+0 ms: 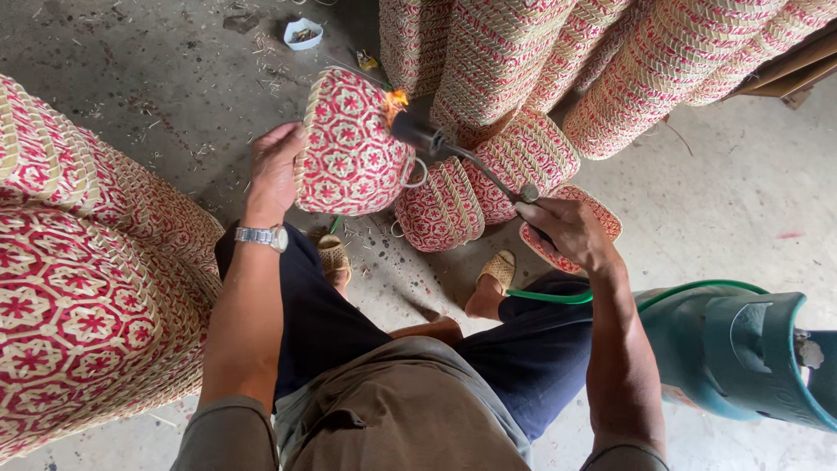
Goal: The person uses a blowtorch to apply heat to the surface of woven baskets. They rotate each basket to treat different sides and then place it on a stack. The process is repeated for multiple baskets.
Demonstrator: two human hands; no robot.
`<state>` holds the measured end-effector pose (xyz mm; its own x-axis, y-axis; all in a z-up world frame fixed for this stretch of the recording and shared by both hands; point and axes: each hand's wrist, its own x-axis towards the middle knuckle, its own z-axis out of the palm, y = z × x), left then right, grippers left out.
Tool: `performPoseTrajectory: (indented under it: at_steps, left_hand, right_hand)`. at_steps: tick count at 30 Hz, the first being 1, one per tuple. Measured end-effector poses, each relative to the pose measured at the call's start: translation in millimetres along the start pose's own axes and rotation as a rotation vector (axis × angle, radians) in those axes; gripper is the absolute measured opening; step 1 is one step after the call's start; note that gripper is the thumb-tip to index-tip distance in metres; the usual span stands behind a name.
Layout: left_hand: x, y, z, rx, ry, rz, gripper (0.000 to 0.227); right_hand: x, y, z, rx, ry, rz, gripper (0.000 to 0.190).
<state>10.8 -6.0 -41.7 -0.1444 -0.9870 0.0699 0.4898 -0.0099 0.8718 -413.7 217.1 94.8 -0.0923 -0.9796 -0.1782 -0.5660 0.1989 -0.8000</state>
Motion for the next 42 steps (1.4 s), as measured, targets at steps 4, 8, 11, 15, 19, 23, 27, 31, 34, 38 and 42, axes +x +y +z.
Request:
performPoseTrajectory:
  at_steps: [4,8,11,15,19,23,27,31,34,38,42]
  left_hand:
    - [-4.9,-13.1,22.1,-0.032,0.125,-0.055,0.025]
    - [-5.1,-13.8,22.1,-0.106,0.164,-0.012,0.023]
    - [-6.8,-11.8,14.7,-0.135,0.176,-0.02,0.022]
    - [-7.2,0.7,5.9,-0.101,0.091,-0.013,0.022]
    - [-11.6,9.4,-5.8,-0.027,0.022,-0.001,0.024]
    - [-13.6,10.5,-12.2,0.04,0.009,0.011,0.025]
    - [-16.8,0.3,-7.4,0.039,-0.03,-0.034,0.025]
    - [-17.0,-18.9,13.5,-0.09,-0.073,-0.089,0.03]
    - [-17.4,-29.3,24.1,-0.145,-0.014,-0.064,0.033]
    - [-17.1,-32.4,25.0,-0.126,0.025,-0.004,0.033]
    - [-28.3,-35.0,30.1,0.189,0.048,0.081,0.027]
  right_hand:
    - [-8.8,-6.6,16.4,-0.062,-0.163,0.074,0.031]
    - [-13.0,-10.3,12.9,-0.135,-0.058,0.182,0.03]
    - [-14.9,-7.3,6.7,-0.074,-0.023,0.241,0.037]
    - [-12.1,-1.5,0.8,-0.132,-0.044,0.244,0.031]
    - [-5.1,7.5,-2.2,-0.088,0.024,0.202,0.041]
    - [4.1,1.8,-4.9,-0.101,0.018,0.172,0.036]
    - [8.7,-9.6,-2.0,-0.11,0.041,0.261,0.037]
    - [3.7,-14.5,7.3,-0.229,-0.04,-0.329,0.03]
    - [-3.5,-21.5,18.9,-0.265,-0.095,-0.032,0.027]
    - [-7.5,-18.7,15.8,-0.351,-0.035,-0.037,0.028]
    - [-8.5,-19.0,8.5,-0.263,0.143,-0.002,0.032]
